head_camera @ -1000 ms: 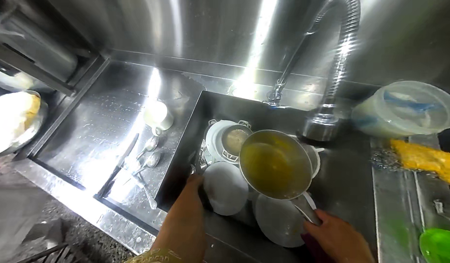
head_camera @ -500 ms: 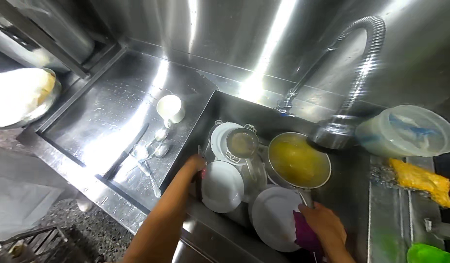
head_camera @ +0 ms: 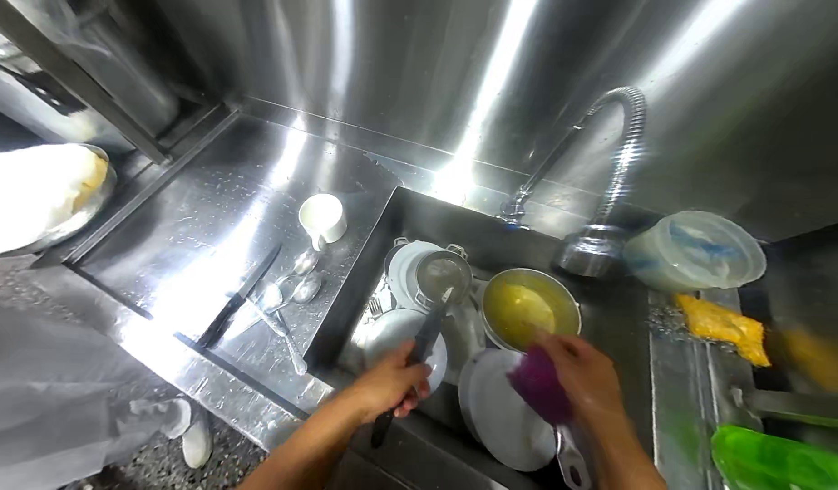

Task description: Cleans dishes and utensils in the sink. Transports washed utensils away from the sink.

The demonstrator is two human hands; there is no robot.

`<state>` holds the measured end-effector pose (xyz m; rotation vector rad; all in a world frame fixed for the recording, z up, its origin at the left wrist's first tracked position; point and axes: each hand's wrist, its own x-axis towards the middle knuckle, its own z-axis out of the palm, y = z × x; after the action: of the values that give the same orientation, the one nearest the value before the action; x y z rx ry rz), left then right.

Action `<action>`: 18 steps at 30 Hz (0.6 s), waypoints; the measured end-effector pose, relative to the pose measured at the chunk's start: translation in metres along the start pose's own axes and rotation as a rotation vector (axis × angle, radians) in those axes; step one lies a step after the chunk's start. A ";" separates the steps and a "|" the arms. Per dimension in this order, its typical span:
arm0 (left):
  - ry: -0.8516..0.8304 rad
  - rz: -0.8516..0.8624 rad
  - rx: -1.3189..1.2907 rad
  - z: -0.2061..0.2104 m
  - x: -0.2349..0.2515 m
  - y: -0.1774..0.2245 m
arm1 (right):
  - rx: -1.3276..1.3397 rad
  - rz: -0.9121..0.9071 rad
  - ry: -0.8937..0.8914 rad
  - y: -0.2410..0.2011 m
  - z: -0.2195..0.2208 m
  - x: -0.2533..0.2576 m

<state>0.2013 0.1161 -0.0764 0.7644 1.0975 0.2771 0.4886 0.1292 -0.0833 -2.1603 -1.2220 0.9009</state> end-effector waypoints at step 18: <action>-0.034 0.299 0.414 0.011 -0.046 0.005 | 0.856 0.001 -0.062 -0.077 0.045 0.026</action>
<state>0.1914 0.0894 -0.0388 1.3031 1.0187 0.2904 0.4224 0.1928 -0.0680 -1.4451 -0.6598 1.2131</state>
